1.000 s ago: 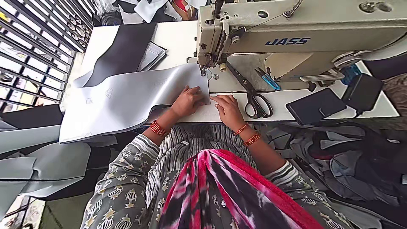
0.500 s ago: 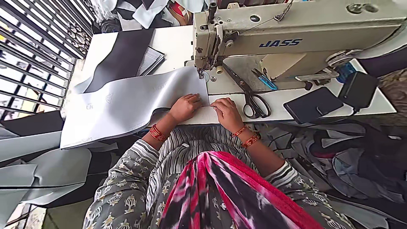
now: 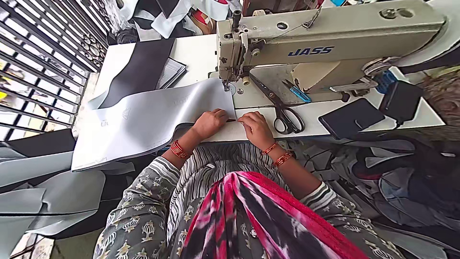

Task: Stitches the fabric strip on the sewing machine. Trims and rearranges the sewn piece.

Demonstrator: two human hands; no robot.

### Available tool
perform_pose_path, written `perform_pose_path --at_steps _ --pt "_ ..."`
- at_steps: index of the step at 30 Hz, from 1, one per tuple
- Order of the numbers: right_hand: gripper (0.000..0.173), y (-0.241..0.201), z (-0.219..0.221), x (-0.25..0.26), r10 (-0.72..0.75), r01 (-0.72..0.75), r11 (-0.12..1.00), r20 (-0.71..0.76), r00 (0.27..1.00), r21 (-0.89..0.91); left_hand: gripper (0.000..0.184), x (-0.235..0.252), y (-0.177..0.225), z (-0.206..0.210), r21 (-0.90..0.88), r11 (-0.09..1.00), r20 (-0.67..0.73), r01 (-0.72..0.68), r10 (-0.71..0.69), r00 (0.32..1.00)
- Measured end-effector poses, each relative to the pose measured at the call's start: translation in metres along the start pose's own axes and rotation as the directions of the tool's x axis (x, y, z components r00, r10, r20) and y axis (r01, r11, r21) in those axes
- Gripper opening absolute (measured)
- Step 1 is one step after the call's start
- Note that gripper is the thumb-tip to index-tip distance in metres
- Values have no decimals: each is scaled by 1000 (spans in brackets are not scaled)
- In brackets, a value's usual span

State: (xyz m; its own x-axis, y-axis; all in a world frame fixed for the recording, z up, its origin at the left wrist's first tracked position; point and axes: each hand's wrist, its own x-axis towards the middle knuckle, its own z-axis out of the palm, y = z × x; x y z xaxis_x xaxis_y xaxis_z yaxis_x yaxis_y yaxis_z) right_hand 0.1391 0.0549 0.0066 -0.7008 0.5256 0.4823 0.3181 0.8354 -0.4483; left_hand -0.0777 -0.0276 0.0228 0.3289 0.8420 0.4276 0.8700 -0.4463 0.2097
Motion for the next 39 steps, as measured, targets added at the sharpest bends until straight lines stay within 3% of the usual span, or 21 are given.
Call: perform_pose_path --at_steps 8,12,16,19,22,29,39 --pt "28 -1 0 2 21 -21 1000 12 1000 -12 15 -2 -3 3 86 986 38 -146 143 989" --pt "35 -2 0 3 6 -5 1000 50 999 -10 16 0 -4 -2 22 988 72 -153 151 986" --pt "37 -2 -1 3 -19 22 999 81 997 -33 17 3 -1 3 -125 991 -20 52 -55 998" --pt "38 -4 -1 2 -48 53 996 78 996 -65 14 5 7 8 -193 943 -94 272 -294 951" --pt "42 -5 0 2 -64 80 990 128 990 -117 35 4 7 9 -238 883 -28 404 -422 906" --pt "41 -8 -2 6 -94 114 982 133 987 -148 39 5 4 1 -199 860 136 469 -450 883" --pt "44 -7 -2 21 -46 71 988 177 983 -138 37 13 -10 2 -219 865 75 451 -446 892"
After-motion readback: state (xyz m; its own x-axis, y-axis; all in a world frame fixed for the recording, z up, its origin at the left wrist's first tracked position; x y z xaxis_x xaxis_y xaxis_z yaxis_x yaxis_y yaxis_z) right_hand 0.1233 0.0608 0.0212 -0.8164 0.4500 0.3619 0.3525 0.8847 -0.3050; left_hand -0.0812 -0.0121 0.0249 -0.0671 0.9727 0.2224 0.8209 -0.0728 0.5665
